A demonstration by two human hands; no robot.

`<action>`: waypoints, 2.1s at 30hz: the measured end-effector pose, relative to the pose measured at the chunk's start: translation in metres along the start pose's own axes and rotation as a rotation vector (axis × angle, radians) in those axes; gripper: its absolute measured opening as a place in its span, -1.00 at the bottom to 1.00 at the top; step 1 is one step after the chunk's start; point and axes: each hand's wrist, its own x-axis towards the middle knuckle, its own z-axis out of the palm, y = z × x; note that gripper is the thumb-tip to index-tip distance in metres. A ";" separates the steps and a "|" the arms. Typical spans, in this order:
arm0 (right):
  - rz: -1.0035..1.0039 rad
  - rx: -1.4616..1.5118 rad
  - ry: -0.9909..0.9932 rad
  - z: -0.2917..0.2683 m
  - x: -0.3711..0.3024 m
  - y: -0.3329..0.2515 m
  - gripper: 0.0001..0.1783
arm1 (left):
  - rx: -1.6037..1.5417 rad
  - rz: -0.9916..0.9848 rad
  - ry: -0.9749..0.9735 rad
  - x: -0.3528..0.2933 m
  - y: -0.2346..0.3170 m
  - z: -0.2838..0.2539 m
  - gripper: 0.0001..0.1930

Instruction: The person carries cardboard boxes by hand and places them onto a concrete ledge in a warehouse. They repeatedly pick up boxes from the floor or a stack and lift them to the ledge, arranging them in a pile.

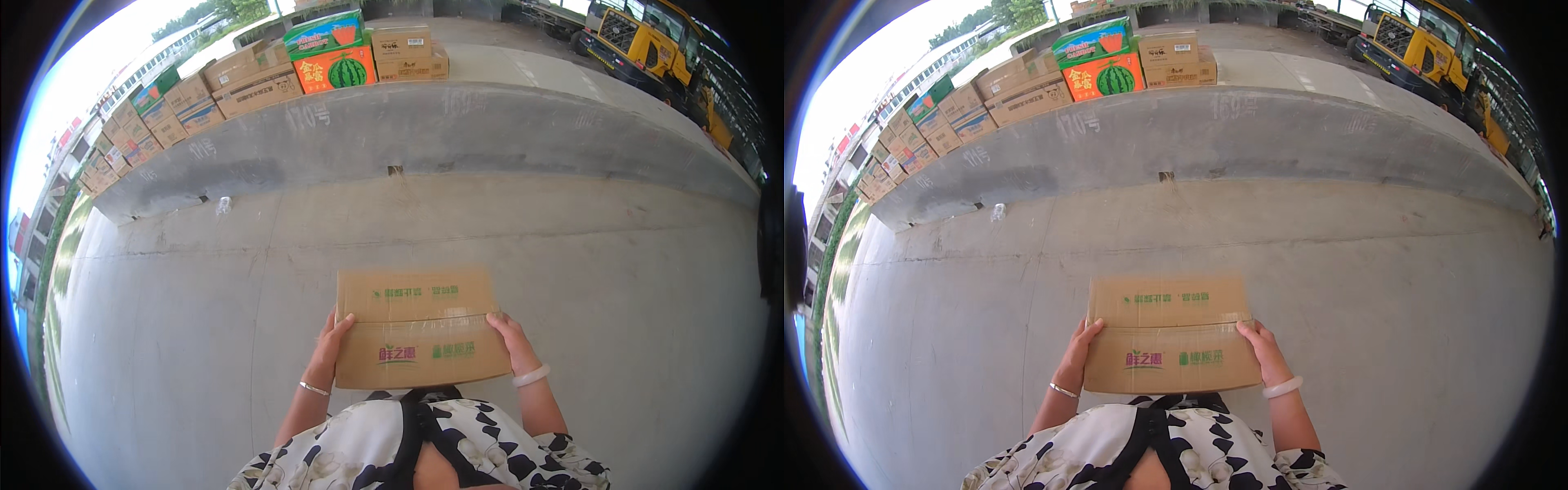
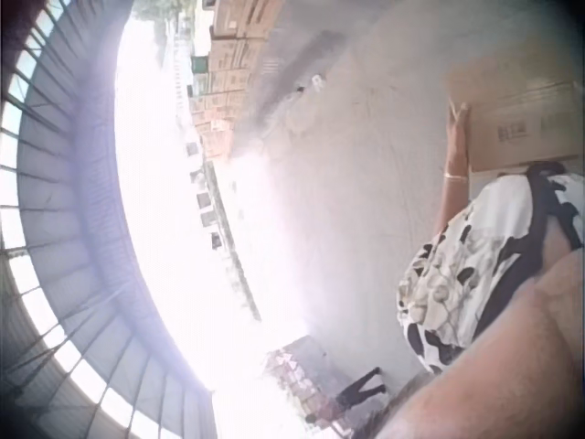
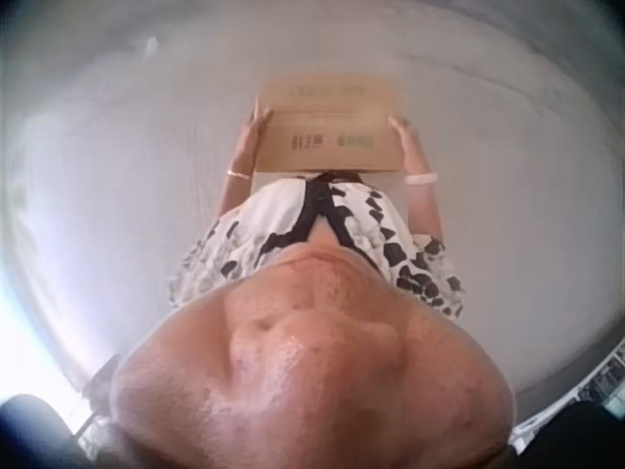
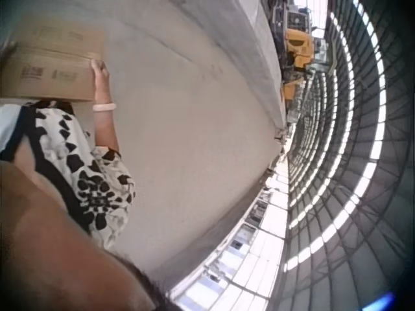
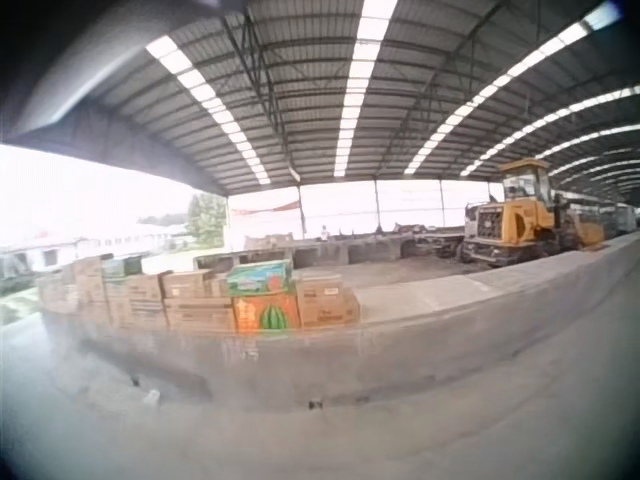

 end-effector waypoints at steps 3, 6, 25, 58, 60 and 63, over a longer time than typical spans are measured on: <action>-0.004 0.015 -0.036 -0.035 0.208 -0.123 -0.45 | -0.034 0.005 0.014 0.205 0.071 0.088 -0.35; -0.030 -0.008 -0.042 -0.056 0.406 -0.224 -0.45 | -0.066 -0.017 0.065 0.401 0.131 0.154 -0.37; -0.141 0.042 0.188 0.149 1.568 -0.808 -0.52 | -0.035 -0.075 -0.250 1.689 0.716 0.291 -0.28; -0.362 0.106 -0.118 -0.206 2.553 -0.983 -0.63 | 0.024 0.305 -0.343 2.620 0.678 0.582 -0.58; -0.353 0.132 -0.142 -0.212 2.554 -0.966 -0.64 | 0.100 0.300 -0.335 2.618 0.664 0.571 -0.60; -0.328 0.134 -0.149 -0.201 2.538 -0.961 -0.64 | 0.155 0.306 -0.288 2.604 0.666 0.563 -0.61</action>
